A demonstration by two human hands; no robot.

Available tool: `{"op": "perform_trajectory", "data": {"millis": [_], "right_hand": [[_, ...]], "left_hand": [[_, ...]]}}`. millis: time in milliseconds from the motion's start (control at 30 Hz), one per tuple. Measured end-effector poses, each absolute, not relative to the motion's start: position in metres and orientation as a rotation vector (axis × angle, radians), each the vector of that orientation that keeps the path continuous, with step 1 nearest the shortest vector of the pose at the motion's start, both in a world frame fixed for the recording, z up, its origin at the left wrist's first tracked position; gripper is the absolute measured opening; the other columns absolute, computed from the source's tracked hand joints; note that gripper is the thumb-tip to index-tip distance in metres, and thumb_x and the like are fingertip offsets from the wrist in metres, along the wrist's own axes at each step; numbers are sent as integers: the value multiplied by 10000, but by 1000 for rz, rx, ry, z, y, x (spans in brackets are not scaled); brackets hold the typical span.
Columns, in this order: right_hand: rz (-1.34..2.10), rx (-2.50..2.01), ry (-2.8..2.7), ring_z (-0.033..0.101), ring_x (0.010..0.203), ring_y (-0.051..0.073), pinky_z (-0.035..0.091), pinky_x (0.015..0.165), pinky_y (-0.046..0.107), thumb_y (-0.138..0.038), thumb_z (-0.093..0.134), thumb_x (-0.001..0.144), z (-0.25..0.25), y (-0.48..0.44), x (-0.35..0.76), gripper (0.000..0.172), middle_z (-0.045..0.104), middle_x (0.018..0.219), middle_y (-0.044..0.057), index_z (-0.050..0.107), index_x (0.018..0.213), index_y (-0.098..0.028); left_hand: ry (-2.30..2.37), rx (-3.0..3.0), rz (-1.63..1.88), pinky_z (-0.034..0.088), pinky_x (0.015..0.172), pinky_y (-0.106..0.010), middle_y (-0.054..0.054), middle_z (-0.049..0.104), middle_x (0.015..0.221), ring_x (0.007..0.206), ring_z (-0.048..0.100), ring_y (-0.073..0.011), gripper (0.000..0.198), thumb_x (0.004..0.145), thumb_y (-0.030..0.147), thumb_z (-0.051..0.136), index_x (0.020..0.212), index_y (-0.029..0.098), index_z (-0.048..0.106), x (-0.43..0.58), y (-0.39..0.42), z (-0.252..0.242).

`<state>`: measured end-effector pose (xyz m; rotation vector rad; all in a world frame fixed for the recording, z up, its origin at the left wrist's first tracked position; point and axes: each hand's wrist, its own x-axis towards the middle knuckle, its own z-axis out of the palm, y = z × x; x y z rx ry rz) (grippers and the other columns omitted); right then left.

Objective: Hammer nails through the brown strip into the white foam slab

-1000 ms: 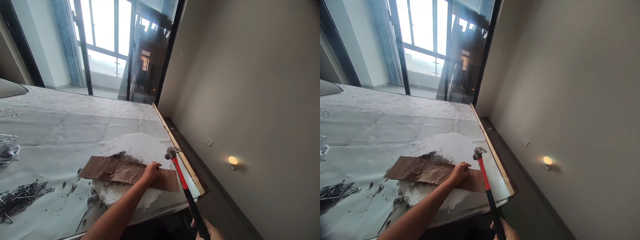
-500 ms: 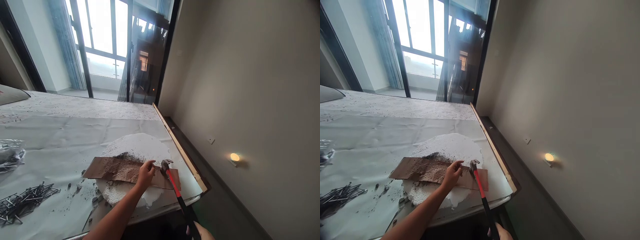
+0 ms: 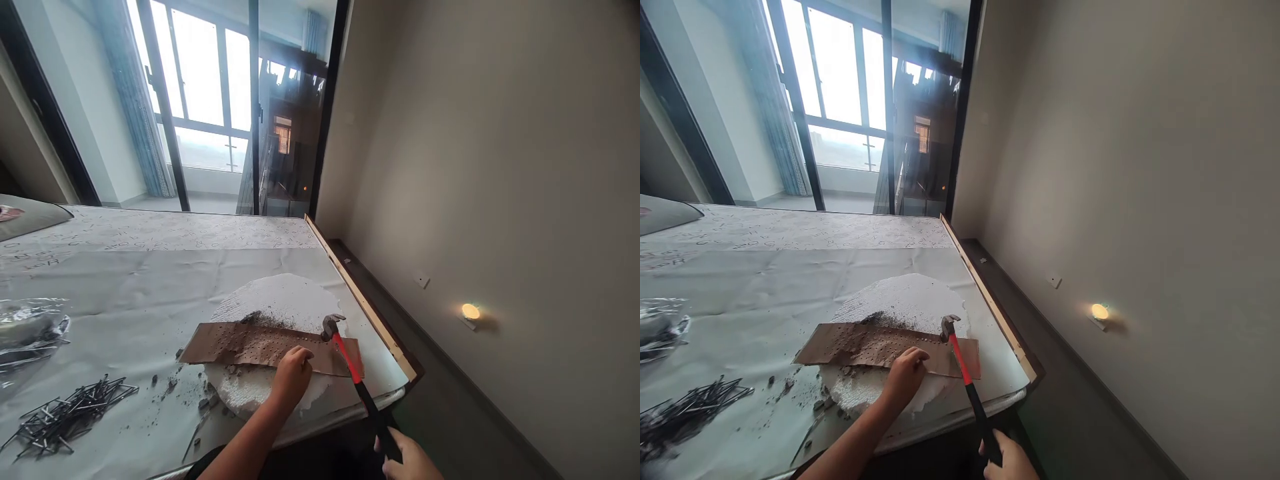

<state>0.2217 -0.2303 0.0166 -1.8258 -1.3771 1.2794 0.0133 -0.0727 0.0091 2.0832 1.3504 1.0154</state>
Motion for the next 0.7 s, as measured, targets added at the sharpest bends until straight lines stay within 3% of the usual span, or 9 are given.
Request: {"op": "perform_trajectory", "data": {"millis": [133,233,300,367,433,500,567,700], "right_hand": [[1316,-1673,-1263,316,380,87,259,404,191,-252,402,613,31,-232,213,232,291,437,-111,473,826,-195],[1190,-1745,-1285,358,372,105,275,403,206,-262,394,658,51,-224,209,254,308,432,-106,496,876,-179],[1011,-1820,-1471,492,481,138,356,473,225,-238,405,687,67,-211,210,269,471,533,-43,529,908,-150],[749,-1863,-1775,593,751,185,423,627,238,-209,418,736,82,-191,215,270,622,769,57,556,955,-131],[559,-1964,-1980,604,773,172,431,637,230,-185,388,805,91,-165,222,281,649,865,77,551,1029,-136],[478,-2032,-2045,608,702,179,426,571,244,-149,429,806,95,-135,227,307,653,834,84,530,1095,-121],[358,-2104,-2121,606,771,210,446,636,294,-126,505,788,95,-104,229,309,646,848,96,531,1095,-99],[182,-2185,-2265,590,851,182,486,753,378,-284,535,864,89,-49,221,251,606,982,52,546,1073,-146]], "left_hand": [[1279,2344,876,438,760,-325,-67,633,774,816,557,-197,278,652,16,415,687,177,640,17,-90,7],[1232,2411,873,439,799,-341,-71,629,818,871,545,-206,332,593,-33,409,687,182,643,17,-98,5],[1218,2433,888,436,831,-356,-76,621,856,898,534,-211,338,597,-34,416,716,182,646,17,-101,3],[1217,2465,890,428,862,-376,-79,611,882,921,521,-217,323,616,-24,428,742,179,644,17,-103,0],[1228,2496,878,423,877,-390,-81,601,905,939,510,-223,306,623,-17,436,746,178,638,17,-104,-2],[1244,2508,862,423,880,-398,-80,595,914,943,506,-226,296,619,-19,438,734,177,628,17,-105,-2],[1254,2503,859,424,881,-400,-80,592,917,943,505,-226,290,617,-23,437,727,175,618,17,-106,-2],[1251,2492,874,424,885,-400,-82,590,925,954,507,-228,271,641,-17,435,738,170,605,16,-106,-1]]}}
